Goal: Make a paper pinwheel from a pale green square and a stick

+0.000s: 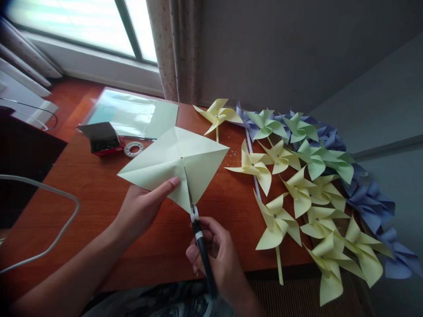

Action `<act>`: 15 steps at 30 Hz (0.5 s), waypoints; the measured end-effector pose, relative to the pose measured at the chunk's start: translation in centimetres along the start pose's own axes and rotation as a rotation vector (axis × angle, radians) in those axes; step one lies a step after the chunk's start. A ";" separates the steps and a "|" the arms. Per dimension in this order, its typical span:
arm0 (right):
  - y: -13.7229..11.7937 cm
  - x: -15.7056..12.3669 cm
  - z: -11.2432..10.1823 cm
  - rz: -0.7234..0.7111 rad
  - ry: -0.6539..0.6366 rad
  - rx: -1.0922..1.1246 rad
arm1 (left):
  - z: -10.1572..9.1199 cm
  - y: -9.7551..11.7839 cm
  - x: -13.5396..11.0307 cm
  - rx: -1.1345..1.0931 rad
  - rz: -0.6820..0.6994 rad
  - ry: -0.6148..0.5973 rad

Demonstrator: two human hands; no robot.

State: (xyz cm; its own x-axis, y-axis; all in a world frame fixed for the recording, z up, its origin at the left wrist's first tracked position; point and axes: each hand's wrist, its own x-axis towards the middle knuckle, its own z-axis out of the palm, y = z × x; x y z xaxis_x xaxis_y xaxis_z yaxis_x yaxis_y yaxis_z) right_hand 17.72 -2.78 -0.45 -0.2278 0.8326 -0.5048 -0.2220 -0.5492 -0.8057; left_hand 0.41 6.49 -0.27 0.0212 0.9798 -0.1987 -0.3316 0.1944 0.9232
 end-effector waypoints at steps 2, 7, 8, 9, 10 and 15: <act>0.4 -0.3 -0.5 0.023 0.005 -0.035 | -0.4 0.2 0.2 -0.029 0.019 0.058; 0.5 -1.0 -2.6 -0.068 0.110 -0.130 | -1.1 0.7 0.6 -0.071 0.011 0.149; 0.2 -1.0 -3.2 -0.104 0.141 -0.126 | -1.1 0.8 0.6 -0.082 0.005 0.148; -0.2 -1.0 -3.8 -0.145 0.175 -0.122 | -1.1 0.9 0.6 -0.098 -0.005 0.137; -0.6 -0.8 -4.4 -0.186 0.210 -0.121 | -1.1 1.1 0.6 -0.116 -0.025 0.112; -2.8 0.9 -6.5 -0.379 0.314 -0.138 | -1.6 1.9 0.3 -0.145 -0.258 -0.190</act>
State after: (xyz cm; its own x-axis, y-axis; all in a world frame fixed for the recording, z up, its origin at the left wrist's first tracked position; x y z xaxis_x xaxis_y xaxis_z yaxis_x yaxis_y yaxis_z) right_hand 24.35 0.01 -0.66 0.1453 0.9643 -0.2213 -0.1013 -0.2080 -0.9729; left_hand -1.71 7.11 0.88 0.2925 0.8931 -0.3417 -0.4224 0.4413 0.7917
